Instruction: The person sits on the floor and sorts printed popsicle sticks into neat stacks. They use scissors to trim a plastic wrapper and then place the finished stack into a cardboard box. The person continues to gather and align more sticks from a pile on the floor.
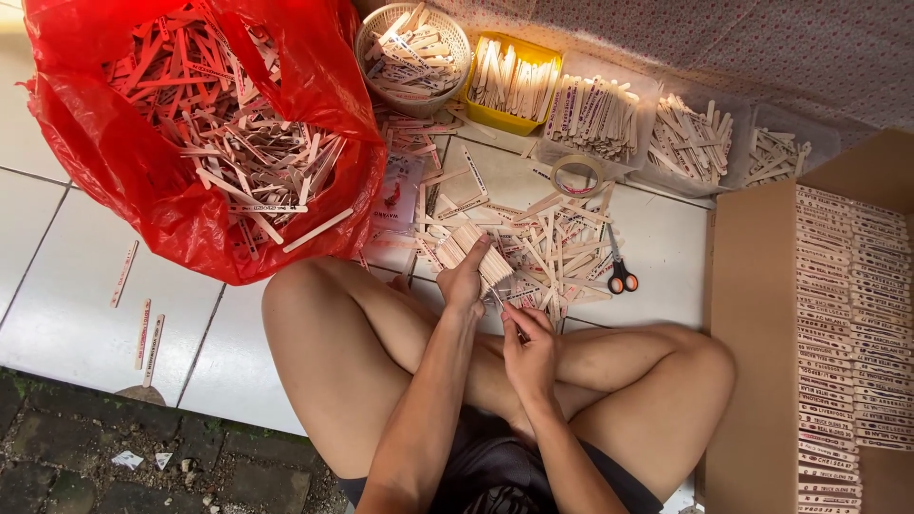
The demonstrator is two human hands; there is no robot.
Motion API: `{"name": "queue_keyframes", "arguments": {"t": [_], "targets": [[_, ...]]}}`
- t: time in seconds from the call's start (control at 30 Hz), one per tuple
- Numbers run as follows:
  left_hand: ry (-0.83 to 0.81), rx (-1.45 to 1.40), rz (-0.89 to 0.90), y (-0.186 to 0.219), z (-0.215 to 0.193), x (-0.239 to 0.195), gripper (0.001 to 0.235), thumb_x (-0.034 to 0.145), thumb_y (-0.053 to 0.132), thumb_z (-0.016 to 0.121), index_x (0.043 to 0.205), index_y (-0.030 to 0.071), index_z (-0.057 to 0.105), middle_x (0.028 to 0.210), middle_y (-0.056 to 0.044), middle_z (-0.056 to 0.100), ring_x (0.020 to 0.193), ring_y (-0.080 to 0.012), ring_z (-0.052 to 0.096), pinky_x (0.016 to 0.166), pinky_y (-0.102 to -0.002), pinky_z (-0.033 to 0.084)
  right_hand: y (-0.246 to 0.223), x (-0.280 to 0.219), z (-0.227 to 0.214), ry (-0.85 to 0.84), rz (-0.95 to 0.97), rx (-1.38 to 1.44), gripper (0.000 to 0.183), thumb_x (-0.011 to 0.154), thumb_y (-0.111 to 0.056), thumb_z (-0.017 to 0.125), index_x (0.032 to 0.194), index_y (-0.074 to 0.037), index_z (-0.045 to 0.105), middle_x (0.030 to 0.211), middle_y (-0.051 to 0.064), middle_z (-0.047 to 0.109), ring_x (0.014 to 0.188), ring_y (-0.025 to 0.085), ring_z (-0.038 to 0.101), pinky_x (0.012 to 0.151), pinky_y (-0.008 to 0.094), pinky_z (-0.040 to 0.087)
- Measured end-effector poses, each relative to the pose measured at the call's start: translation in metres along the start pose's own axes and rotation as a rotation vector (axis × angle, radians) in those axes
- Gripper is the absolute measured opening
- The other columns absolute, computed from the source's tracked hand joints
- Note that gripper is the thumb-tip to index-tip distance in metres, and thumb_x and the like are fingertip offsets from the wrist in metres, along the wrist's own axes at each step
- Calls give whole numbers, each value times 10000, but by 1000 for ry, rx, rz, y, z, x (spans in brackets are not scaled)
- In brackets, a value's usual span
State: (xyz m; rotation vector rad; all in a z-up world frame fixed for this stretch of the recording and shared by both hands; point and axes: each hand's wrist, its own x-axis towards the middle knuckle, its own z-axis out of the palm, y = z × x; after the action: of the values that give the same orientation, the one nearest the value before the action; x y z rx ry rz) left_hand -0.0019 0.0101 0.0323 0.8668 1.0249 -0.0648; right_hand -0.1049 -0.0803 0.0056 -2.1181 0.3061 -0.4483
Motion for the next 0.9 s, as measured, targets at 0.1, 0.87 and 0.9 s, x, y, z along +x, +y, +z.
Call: {"name": "queue_keyframes", "arguments": {"t": [0.1, 0.87, 0.9], "targets": [[-4, -15, 10, -4, 2, 5, 861, 573, 274, 1009, 1198, -158, 605, 1126, -288, 651, 1125, -337, 647, 901, -426, 526, -2, 0, -4, -11, -56, -23, 240, 860, -81, 773, 1051, -211, 839, 907, 37, 752, 834, 203, 734, 659, 279, 597], [-30, -54, -149, 28, 8, -18, 462, 610, 210, 915, 990, -25, 796, 952, -74, 744, 813, -169, 685, 630, -287, 562, -2, 2, -9, -78, -163, -63, 248, 900, -55, 699, 1119, -118, 795, 1034, 40, 733, 957, 188, 710, 839, 305, 569], [-23, -21, -156, 29, 9, -18, 492, 595, 238, 919, 996, -17, 795, 984, -69, 734, 859, -168, 679, 651, -283, 556, -2, 2, -9, -71, -161, -57, 242, 901, -54, 701, 1118, -109, 794, 1046, 53, 736, 975, 194, 716, 856, 305, 572]]}}
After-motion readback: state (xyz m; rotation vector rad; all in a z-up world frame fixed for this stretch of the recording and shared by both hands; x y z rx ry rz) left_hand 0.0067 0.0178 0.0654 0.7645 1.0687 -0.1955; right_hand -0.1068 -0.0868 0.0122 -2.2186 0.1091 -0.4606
